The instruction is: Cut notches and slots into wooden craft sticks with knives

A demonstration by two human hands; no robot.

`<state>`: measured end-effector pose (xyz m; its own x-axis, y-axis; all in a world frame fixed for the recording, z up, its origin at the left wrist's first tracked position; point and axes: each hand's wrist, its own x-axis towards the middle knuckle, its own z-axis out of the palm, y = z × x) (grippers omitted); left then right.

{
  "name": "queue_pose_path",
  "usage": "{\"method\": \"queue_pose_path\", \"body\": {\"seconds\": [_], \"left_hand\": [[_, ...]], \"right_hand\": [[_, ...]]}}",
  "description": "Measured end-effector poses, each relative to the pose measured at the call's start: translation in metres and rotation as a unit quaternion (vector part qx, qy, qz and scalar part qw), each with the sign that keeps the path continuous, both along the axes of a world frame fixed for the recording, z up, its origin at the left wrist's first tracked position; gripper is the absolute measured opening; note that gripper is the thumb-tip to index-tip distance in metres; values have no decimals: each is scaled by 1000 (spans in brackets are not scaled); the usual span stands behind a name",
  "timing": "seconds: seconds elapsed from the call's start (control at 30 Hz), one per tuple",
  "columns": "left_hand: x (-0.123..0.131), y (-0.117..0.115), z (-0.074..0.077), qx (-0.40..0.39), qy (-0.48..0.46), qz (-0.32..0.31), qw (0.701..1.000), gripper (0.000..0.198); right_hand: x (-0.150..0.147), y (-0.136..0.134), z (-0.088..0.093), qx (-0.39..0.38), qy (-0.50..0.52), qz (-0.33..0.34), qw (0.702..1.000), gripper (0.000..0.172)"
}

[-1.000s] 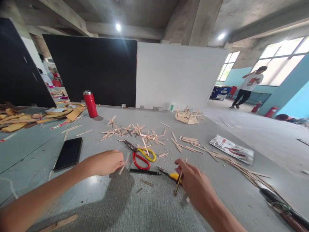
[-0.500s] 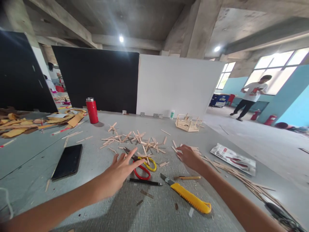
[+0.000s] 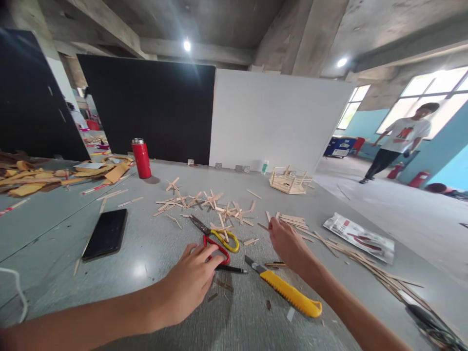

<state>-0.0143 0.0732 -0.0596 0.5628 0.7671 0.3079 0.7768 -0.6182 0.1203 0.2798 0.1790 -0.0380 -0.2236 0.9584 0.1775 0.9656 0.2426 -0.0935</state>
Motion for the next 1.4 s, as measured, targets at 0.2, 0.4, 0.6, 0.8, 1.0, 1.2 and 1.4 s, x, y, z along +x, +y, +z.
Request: {"method": "queue_pose_path", "body": {"seconds": [0.2,0.4,0.6,0.8,1.0,1.2,1.4], "left_hand": [[9,-20,-5,54,23,8,998,26],[19,-48,-28,108,36,-4,993,14],[19,-59,-35,171,28,-24,985,15],[26,-75,-39,220,9,16,975,21],[36,-90,-53,287,4,44,957,32],[36,-98,-59,308,-8,26,951,20],[36,-100,-56,320,-2,59,946,18]], "right_hand": [[-53,-93,22,-115,57,151,980,15],[-80,-138,-7,-102,96,227,964,19],[-77,-123,-26,25,7,214,976,23],[-67,-92,-29,42,-53,199,978,31],[-64,-93,-11,32,19,155,987,14],[-73,-113,-1,-179,270,150,934,13],[-83,-128,-19,-372,425,71,822,33]]}}
